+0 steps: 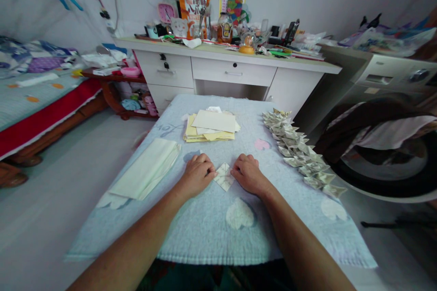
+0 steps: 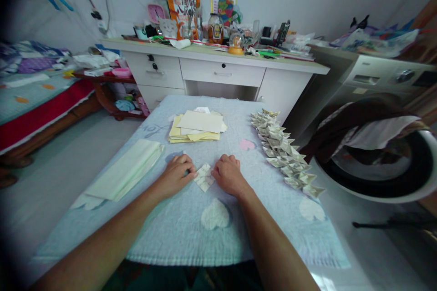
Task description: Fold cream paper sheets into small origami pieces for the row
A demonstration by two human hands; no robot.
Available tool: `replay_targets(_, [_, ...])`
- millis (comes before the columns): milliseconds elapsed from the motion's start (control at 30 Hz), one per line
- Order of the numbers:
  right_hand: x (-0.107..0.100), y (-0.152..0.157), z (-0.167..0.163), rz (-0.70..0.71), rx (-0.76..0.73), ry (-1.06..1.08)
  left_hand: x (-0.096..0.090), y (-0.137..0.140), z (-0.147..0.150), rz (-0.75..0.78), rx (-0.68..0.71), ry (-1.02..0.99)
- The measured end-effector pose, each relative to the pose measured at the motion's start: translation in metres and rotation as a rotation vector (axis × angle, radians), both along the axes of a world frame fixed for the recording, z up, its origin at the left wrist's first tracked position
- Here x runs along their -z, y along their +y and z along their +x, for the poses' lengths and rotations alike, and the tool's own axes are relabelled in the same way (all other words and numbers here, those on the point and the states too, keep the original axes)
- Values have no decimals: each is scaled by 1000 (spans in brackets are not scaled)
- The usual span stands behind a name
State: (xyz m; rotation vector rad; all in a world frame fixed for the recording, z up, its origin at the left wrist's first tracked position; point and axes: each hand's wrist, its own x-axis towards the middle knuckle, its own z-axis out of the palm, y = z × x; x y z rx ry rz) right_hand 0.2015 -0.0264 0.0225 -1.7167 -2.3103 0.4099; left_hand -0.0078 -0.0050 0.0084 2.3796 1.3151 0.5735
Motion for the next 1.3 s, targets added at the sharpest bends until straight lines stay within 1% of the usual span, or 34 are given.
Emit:
replay_targets(167, [4, -2, -2, 26, 49, -8, 2, 0, 0, 10, -10, 4])
replay_targets(367, [4, -1, -4, 6, 86, -32, 5, 0, 2, 31, -27, 29])
replay_targets(867, [1, -2, -8, -3, 137, -108, 0, -6, 5, 38, -113, 77])
replay_targets(1300, [-1, -2, -11, -11, 148, -142, 3, -3, 1, 42, -53, 73])
